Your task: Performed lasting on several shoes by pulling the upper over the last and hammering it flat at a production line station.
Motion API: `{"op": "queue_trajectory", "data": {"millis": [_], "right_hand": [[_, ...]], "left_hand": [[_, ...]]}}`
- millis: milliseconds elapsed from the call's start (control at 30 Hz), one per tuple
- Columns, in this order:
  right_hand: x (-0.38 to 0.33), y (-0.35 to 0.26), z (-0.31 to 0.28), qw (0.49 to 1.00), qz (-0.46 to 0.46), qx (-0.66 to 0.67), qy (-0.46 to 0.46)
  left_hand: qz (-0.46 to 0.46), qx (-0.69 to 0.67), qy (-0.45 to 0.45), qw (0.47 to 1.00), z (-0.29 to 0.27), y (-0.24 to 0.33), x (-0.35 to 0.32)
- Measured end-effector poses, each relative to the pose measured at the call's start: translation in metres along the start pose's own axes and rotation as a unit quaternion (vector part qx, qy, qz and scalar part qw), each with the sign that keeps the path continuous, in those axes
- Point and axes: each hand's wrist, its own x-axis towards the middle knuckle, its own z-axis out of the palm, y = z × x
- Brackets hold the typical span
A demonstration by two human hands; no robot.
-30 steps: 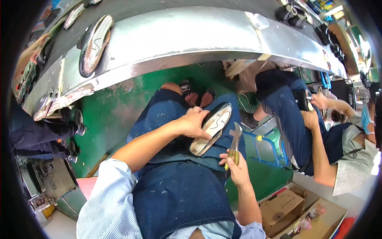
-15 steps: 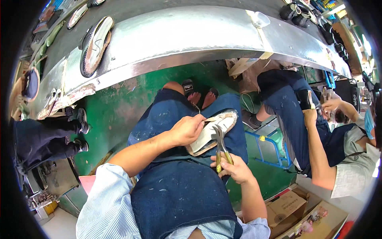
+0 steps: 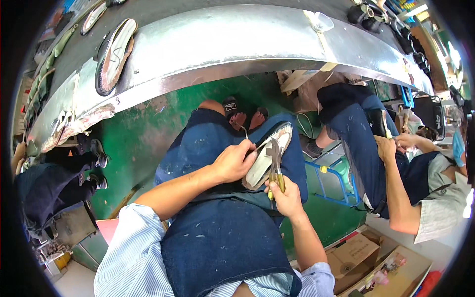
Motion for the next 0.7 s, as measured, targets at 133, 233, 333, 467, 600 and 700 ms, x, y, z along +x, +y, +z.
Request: {"op": "queue_trajectory", "data": {"millis": [133,233,333,467,600,700], "right_hand": [[-0.024,-0.003,-0.018,0.996,0.029,-0.083,-0.011],[-0.035,-0.016,-0.027,0.959,-0.043,-0.278,-0.021],[-0.037,-0.031,-0.026,0.939,-0.052,-0.337,-0.036],[-0.034,-0.033,-0.029,0.906,-0.087,-0.412,-0.033],[-0.027,-0.041,-0.028,0.879,-0.106,-0.464,-0.024],[-0.015,-0.082,-0.027,0.863,0.03,-0.493,-0.101]], "left_hand": [[0.098,0.01,0.089,0.991,0.003,0.001,-0.022],[0.127,0.056,0.11,0.984,0.007,-0.005,-0.031],[0.182,0.077,0.139,0.97,0.009,-0.002,-0.028],[0.206,0.093,0.118,0.967,0.014,-0.005,-0.029],[0.222,0.094,0.101,0.965,0.017,-0.002,-0.029],[0.19,0.063,0.071,0.977,0.014,0.0,-0.03]]}}
